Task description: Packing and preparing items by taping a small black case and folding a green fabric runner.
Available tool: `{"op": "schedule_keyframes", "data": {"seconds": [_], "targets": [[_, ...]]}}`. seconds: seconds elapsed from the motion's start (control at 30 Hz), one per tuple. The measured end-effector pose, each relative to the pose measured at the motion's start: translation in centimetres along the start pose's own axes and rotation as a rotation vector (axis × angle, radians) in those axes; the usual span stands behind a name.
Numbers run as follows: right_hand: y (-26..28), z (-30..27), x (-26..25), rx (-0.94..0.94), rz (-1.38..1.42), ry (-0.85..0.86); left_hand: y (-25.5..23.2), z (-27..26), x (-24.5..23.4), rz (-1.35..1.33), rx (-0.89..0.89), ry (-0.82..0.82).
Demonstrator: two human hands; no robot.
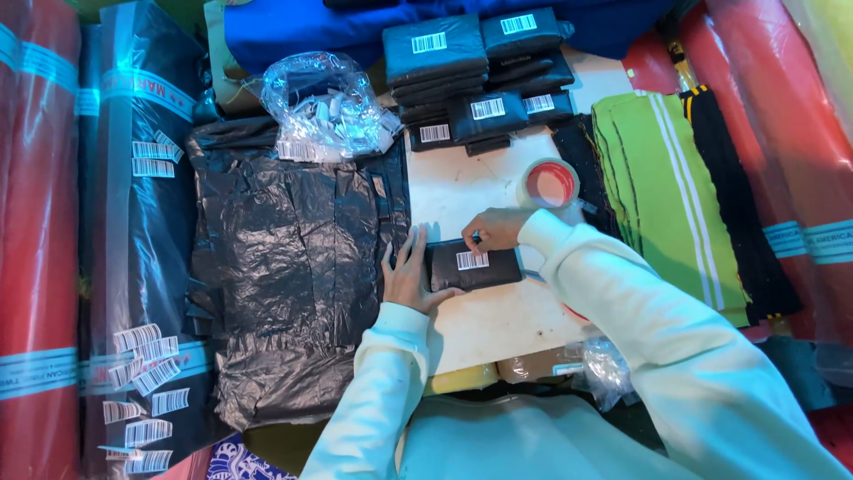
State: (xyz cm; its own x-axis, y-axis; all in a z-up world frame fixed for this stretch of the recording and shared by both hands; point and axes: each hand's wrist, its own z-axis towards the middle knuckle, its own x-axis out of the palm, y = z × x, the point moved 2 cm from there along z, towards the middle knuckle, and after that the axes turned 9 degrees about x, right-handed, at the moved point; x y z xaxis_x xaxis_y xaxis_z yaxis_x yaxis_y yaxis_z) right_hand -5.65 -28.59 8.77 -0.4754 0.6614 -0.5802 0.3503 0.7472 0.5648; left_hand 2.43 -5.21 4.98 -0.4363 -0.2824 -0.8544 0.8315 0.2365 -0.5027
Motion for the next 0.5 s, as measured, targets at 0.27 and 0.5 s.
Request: {"op": "schedule_keyframes", "data": {"seconds": [0.27,0.5], "targets": [[0.3,0.2,0.0,-0.011,-0.008,0.008,0.7,-0.3,1.2,-0.013,0.014,-0.041],[0.3,-0.1,-0.4,0.012,0.011,0.016,1.5,-0.4,2.0,-0.026,0.019,-0.047]]}}
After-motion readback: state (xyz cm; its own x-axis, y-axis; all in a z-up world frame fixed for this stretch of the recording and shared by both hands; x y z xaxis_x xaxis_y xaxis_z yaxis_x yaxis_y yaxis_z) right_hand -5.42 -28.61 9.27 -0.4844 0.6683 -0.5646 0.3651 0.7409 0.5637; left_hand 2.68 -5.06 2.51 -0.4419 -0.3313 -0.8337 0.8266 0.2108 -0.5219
